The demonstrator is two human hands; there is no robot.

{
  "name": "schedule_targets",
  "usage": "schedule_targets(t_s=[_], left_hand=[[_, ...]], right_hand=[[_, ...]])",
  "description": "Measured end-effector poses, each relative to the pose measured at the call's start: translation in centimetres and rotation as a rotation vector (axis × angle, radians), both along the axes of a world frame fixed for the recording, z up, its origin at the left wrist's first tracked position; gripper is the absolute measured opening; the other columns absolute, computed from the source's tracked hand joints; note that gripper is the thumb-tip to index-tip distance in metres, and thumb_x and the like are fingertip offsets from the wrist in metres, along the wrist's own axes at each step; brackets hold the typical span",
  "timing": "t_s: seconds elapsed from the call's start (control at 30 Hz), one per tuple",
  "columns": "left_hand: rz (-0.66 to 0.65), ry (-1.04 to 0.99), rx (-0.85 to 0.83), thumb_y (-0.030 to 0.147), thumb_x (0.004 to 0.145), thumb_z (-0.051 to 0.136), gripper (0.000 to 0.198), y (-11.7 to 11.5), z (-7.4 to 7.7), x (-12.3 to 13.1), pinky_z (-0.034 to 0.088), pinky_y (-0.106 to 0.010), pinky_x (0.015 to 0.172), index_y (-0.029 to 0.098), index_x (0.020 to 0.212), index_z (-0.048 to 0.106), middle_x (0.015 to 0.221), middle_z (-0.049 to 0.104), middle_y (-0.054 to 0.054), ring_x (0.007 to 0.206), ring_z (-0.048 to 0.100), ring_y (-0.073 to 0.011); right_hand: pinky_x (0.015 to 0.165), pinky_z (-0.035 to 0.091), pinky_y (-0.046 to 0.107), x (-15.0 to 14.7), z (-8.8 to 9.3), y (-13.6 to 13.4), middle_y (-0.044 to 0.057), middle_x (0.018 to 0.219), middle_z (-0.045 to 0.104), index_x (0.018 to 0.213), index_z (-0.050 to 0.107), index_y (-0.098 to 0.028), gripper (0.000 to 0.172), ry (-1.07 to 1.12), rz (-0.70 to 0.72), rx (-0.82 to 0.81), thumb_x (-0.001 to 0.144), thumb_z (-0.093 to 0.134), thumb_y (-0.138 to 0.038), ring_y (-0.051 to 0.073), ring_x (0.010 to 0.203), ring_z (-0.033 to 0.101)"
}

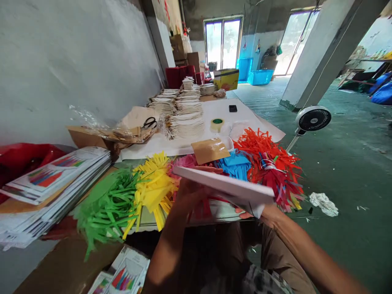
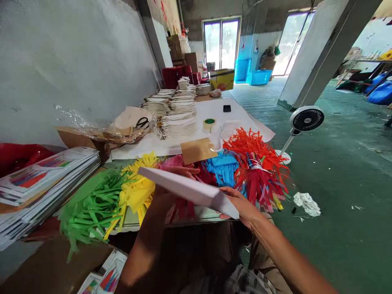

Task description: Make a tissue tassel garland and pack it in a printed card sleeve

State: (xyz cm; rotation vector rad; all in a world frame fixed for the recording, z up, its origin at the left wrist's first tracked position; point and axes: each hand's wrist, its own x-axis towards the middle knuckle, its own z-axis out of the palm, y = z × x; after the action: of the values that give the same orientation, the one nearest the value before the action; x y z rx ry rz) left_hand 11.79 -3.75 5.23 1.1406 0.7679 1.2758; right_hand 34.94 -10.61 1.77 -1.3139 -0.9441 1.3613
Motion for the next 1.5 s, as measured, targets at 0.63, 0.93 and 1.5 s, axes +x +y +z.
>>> schedule_targets(t_s=[0.63,0.93,1.5], left_hand=[[-0.048,-0.070,-0.218,0.075,0.085,0.072,0.060,-0.2,-1.0,4.4,0.059,-0.030,0.059,0.021,0.112,0.075,0.091,0.080,-0.005,0.071,0.072,-0.0197],[-0.069,0.217,-0.076,0.070,0.088,0.072,0.052,1.3,3.7,3.4,0.049,-0.023,0.056,0.019,0.097,0.075,0.081,0.075,-0.001,0.060,0.061,-0.0129],[-0.826,1.194,0.986,0.035,0.093,0.075,0.013,10.0,5.2,12.3,0.047,-0.032,0.087,0.025,0.094,0.084,0.094,0.081,-0.004,0.090,0.068,-0.0202]], right_hand=[[0.104,0.060,0.044,1.3,0.4,-1.6,0.004,0.136,0.073,0.141,0.063,-0.037,0.044,-0.244,-0.330,0.512,0.098,0.071,-0.046,0.027,0.122,0.071],[0.088,0.062,0.035,-0.4,-0.2,-4.4,0.004,0.118,0.076,0.137,0.063,-0.033,0.035,-0.378,-0.227,0.517,0.103,0.064,-0.039,0.022,0.098,0.073],[0.117,0.046,0.054,20.1,0.6,6.6,0.010,0.169,0.045,0.140,0.070,-0.033,0.045,-1.780,0.369,0.760,0.102,0.058,-0.012,0.031,0.150,0.051]])
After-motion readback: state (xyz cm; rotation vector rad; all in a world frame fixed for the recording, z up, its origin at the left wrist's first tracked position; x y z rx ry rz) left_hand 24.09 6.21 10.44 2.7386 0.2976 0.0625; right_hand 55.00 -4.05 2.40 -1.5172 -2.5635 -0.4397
